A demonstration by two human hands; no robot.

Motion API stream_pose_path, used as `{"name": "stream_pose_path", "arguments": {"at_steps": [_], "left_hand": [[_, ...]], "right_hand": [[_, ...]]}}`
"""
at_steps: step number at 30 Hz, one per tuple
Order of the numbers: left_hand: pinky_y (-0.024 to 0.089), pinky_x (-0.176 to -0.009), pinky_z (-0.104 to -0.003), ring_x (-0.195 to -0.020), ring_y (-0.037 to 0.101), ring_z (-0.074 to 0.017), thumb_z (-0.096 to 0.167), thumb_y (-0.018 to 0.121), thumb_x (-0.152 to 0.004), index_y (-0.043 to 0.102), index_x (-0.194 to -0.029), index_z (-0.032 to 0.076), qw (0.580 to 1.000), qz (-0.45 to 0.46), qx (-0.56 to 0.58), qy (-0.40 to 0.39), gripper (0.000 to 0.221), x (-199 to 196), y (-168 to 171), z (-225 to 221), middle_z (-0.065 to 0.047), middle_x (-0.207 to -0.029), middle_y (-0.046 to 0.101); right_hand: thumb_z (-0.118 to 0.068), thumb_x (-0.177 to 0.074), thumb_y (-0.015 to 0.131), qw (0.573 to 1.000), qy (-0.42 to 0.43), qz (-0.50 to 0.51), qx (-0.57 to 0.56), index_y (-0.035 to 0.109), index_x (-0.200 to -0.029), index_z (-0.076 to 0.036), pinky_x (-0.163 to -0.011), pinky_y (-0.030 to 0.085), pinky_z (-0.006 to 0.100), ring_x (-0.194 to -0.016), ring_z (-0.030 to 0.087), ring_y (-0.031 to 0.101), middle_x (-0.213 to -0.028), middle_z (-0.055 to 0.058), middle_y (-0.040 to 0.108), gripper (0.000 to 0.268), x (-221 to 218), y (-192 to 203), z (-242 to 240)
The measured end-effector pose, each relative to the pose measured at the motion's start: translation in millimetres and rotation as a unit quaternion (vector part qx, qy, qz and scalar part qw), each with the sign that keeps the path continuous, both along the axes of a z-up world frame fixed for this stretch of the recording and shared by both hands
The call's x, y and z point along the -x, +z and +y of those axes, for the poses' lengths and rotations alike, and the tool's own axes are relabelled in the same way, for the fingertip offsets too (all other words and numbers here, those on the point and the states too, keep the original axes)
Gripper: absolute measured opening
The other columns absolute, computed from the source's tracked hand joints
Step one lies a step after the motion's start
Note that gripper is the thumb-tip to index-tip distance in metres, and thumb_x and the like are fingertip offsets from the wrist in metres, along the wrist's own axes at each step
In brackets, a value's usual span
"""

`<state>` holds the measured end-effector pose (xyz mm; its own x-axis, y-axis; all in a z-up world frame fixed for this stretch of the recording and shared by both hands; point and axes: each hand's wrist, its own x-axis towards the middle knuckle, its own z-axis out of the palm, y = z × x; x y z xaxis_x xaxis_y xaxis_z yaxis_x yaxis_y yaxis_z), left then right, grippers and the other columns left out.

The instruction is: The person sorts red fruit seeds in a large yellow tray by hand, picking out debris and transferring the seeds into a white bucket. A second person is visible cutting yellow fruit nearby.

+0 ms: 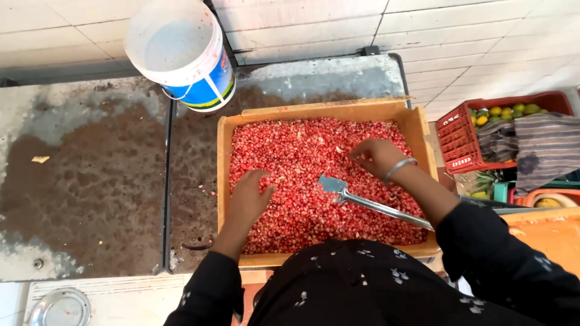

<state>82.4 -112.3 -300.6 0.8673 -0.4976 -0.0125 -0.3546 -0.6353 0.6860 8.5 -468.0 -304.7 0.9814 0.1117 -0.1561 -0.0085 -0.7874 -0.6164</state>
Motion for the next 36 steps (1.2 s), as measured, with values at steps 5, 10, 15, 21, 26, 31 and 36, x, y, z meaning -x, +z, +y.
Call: {"name": "stream_pose_path", "arguments": {"at_steps": [5, 10, 15, 21, 26, 31, 36], "left_hand": [[0.056, -0.085, -0.045, -0.099, 0.069, -0.0319, 0.019, 0.071, -0.093, 0.071, -0.112, 0.009, 0.996, -0.024, 0.019, -0.086, 0.022, -32.0, -3.4, -61.7, -0.013, -0.107, 0.072], [0.054, -0.08, -0.051, -0.098, 0.068, -0.0375, 0.016, 0.061, -0.092, 0.073, -0.103, 0.01, 0.984, -0.129, -0.037, -0.118, 0.017, -78.1, -3.7, -121.8, -0.015, -0.102, 0.07], [0.055, -0.077, -0.053, -0.093, 0.07, -0.0374, 0.019, 0.06, -0.093, 0.073, -0.097, 0.011, 0.968, -0.132, -0.169, -0.127, 0.016, -116.4, -59.5, -144.6, -0.015, -0.098, 0.07], [0.054, -0.074, -0.052, -0.089, 0.07, -0.0358, 0.023, 0.064, -0.091, 0.071, -0.092, 0.013, 0.98, -0.143, -0.075, -0.114, 0.013, -98.5, -10.1, -135.1, -0.012, -0.095, 0.072], [0.054, -0.074, -0.05, -0.092, 0.068, -0.034, 0.027, 0.069, -0.089, 0.07, -0.096, 0.013, 0.985, -0.117, 0.02, -0.122, 0.015, -59.0, 23.8, -96.3, -0.01, -0.096, 0.072], [0.054, -0.073, -0.051, -0.092, 0.068, -0.034, 0.021, 0.067, -0.087, 0.074, -0.098, 0.017, 0.98, -0.098, -0.073, -0.159, 0.014, -28.4, -12.7, -76.2, -0.011, -0.096, 0.07], [0.055, -0.076, -0.048, -0.09, 0.07, -0.0339, 0.019, 0.069, -0.089, 0.075, -0.094, 0.013, 0.988, -0.078, -0.043, -0.126, 0.01, -24.4, -14.9, -77.1, -0.012, -0.094, 0.071]], "right_hand": [[-0.017, -0.085, 0.074, 0.993, -0.06, -0.102, -0.013, 0.077, -0.105, -0.011, -0.079, 0.059, 0.043, -0.089, 0.032, 0.073, -0.101, 0.015, 0.075, 0.021, -61.8, -21.4, 31.2], [-0.013, -0.085, 0.075, 0.979, -0.125, -0.159, 0.003, 0.08, -0.091, -0.011, -0.076, 0.058, 0.042, -0.082, 0.031, 0.073, -0.089, 0.012, 0.076, 0.008, -75.3, -23.6, 27.0], [-0.02, -0.084, 0.082, 0.97, -0.198, -0.132, -0.052, 0.075, -0.087, -0.009, -0.071, 0.058, 0.039, -0.075, 0.026, 0.074, -0.083, 0.01, 0.075, 0.014, -56.2, 11.7, 1.8], [-0.014, -0.08, 0.081, 0.989, -0.107, -0.105, 0.017, 0.077, -0.092, -0.008, -0.072, 0.057, 0.042, -0.078, 0.03, 0.072, -0.085, 0.013, 0.075, 0.014, -31.8, -42.1, 13.0], [-0.012, -0.089, 0.076, 0.975, -0.167, -0.146, 0.002, 0.079, -0.096, -0.009, -0.074, 0.059, 0.039, -0.08, 0.028, 0.073, -0.09, 0.013, 0.076, 0.008, -22.2, -42.2, -0.7], [-0.008, -0.1, 0.071, 0.911, -0.328, -0.122, -0.216, 0.072, -0.106, -0.001, -0.058, 0.054, 0.026, -0.066, 0.012, 0.066, -0.078, 0.005, 0.07, 0.01, 5.2, 41.7, -30.3], [-0.008, -0.1, 0.067, 0.902, -0.331, -0.089, -0.263, 0.071, -0.104, 0.0, -0.065, 0.061, 0.027, -0.074, 0.01, 0.072, -0.086, 0.004, 0.073, 0.009, 17.6, 9.1, -80.0]]}}
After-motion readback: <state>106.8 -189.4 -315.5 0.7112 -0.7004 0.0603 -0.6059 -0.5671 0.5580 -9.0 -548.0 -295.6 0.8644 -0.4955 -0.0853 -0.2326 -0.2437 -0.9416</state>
